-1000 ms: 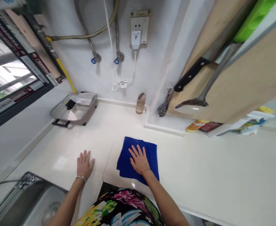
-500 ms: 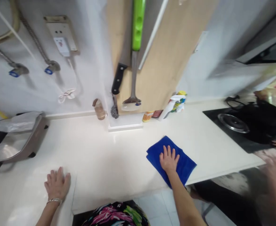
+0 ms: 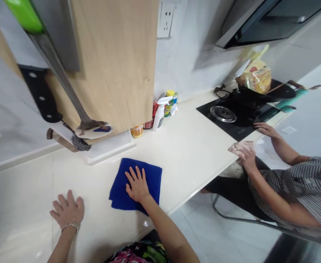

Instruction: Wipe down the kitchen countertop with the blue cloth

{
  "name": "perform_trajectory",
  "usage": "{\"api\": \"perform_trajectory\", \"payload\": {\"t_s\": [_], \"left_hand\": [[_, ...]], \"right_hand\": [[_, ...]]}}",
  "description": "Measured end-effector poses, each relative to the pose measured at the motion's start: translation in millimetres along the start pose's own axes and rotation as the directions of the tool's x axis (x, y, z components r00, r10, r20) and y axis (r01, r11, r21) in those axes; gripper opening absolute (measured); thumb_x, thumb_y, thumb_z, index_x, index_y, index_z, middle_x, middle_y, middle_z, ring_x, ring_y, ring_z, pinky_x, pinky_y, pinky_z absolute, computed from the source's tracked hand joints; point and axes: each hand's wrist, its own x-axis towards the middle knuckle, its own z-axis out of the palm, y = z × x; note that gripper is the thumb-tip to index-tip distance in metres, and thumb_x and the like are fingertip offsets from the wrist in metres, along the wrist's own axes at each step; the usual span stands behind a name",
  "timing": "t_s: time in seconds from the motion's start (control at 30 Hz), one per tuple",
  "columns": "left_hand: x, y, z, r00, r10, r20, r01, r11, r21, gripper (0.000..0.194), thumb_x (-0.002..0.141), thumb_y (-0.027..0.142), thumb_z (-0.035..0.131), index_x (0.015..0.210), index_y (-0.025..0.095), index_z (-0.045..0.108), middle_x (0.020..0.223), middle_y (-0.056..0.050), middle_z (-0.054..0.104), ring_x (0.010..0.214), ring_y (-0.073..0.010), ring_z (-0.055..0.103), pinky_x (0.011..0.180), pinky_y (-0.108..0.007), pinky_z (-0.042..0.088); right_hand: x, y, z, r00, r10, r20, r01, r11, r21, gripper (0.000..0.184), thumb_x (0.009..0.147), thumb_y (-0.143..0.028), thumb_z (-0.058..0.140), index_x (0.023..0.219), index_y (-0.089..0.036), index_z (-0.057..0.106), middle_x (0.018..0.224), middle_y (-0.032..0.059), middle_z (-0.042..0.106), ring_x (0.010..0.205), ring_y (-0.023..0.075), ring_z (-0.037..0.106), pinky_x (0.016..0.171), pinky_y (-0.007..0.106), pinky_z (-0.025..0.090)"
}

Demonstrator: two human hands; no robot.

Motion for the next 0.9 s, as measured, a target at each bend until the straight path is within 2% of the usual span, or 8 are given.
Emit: {"api": "perform_trajectory", "payload": {"t_s": [0.07,0.27,0.37,0.47,0.6,0.73,0.83,0.9], "left_hand": [[-0.1,-0.6,-1.4,1.0,-0.007,0.016,0.006,1.0,0.016,0.069,0.097,0.047,0.025,0.153,0.008,0.038,0.163,-0.024,0.021,0.153,-0.0411,0.006,0.119,-0.065,0.008],[2.0,0.6,-4.6,0.999,-0.025,0.027,0.024,0.999,0.027,0.071,0.097,0.051,0.022,0.154,0.011,0.036,0.164,-0.022,0.022,0.153,-0.0386,0.009,0.12,-0.062,0.01],[4.0,0.9,-3.7,0.999,-0.036,0.029,0.035,0.999,0.022,0.074,0.096,0.055,0.02,0.154,0.011,0.037,0.164,-0.022,0.022,0.153,-0.0392,0.011,0.12,-0.061,0.01],[6.3,1.1,-3.0,0.999,-0.031,0.023,0.03,0.999,0.037,0.076,0.095,0.058,0.02,0.153,0.011,0.037,0.163,-0.022,0.023,0.153,-0.039,0.013,0.12,-0.061,0.011],[9.2,2.2,-2.8,0.999,-0.033,0.033,0.031,0.998,0.057,0.078,0.094,0.06,0.021,0.153,0.012,0.038,0.163,-0.022,0.025,0.152,-0.0386,0.016,0.12,-0.061,0.014],[12.1,2.1,-0.5,0.998,-0.049,0.033,0.047,0.997,0.065,0.078,0.093,0.062,0.023,0.152,0.014,0.038,0.163,-0.021,0.026,0.151,-0.0387,0.018,0.119,-0.061,0.016],[14.3,0.2,2.5,0.997,-0.069,0.042,0.065,0.995,0.08,0.078,0.091,0.061,0.023,0.152,0.014,0.038,0.163,-0.021,0.025,0.152,-0.0381,0.017,0.12,-0.06,0.016],[15.1,-1.3,3.9,0.996,-0.079,0.049,0.074,0.992,0.098,0.077,0.091,0.059,0.023,0.153,0.015,0.038,0.164,-0.02,0.024,0.152,-0.0368,0.016,0.12,-0.059,0.016]], "right_hand": [[15.8,28.2,-6.9,1.0,0.023,0.001,-0.023,1.0,-0.006,0.061,0.098,-0.049,0.036,0.156,-0.029,0.027,0.166,0.0022,0.02,0.154,0.0333,0.011,0.123,0.059,0.007],[63.9,118.4,-17.6,0.973,0.212,-0.091,-0.222,0.969,-0.112,0.059,0.098,-0.042,0.035,0.154,-0.026,0.032,0.164,0.0029,0.027,0.152,0.0315,0.016,0.123,0.058,0.011],[68.7,170.9,-25.1,0.944,0.3,-0.134,-0.32,0.934,-0.16,0.059,0.098,-0.042,0.033,0.155,-0.025,0.032,0.164,0.0034,0.027,0.152,0.0311,0.018,0.123,0.058,0.013],[55.5,227.8,-34.6,0.89,0.418,-0.182,-0.448,0.875,-0.182,0.059,0.099,-0.042,0.031,0.155,-0.025,0.031,0.164,0.0045,0.028,0.151,0.0313,0.019,0.122,0.059,0.016],[18.3,294.3,-45.1,0.753,0.607,-0.254,-0.65,0.745,-0.149,0.06,0.099,-0.045,0.028,0.156,-0.025,0.028,0.164,0.0062,0.028,0.152,0.032,0.017,0.121,0.062,0.016],[-12.6,342.8,-53.9,0.579,0.77,-0.269,-0.809,0.584,-0.072,0.062,0.099,-0.047,0.026,0.156,-0.022,0.028,0.165,0.0083,0.025,0.152,0.0347,0.015,0.12,0.065,0.013],[-13.4,371.4,-60.2,0.421,0.86,-0.288,-0.896,0.444,0.016,0.064,0.098,-0.044,0.026,0.157,-0.017,0.026,0.165,0.0118,0.02,0.151,0.0402,0.011,0.118,0.071,0.009],[-1.1,386.6,-63.4,0.353,0.887,-0.298,-0.919,0.388,0.066,0.065,0.097,-0.042,0.027,0.157,-0.015,0.025,0.165,0.014,0.018,0.15,0.0438,0.008,0.115,0.074,0.005]]}}
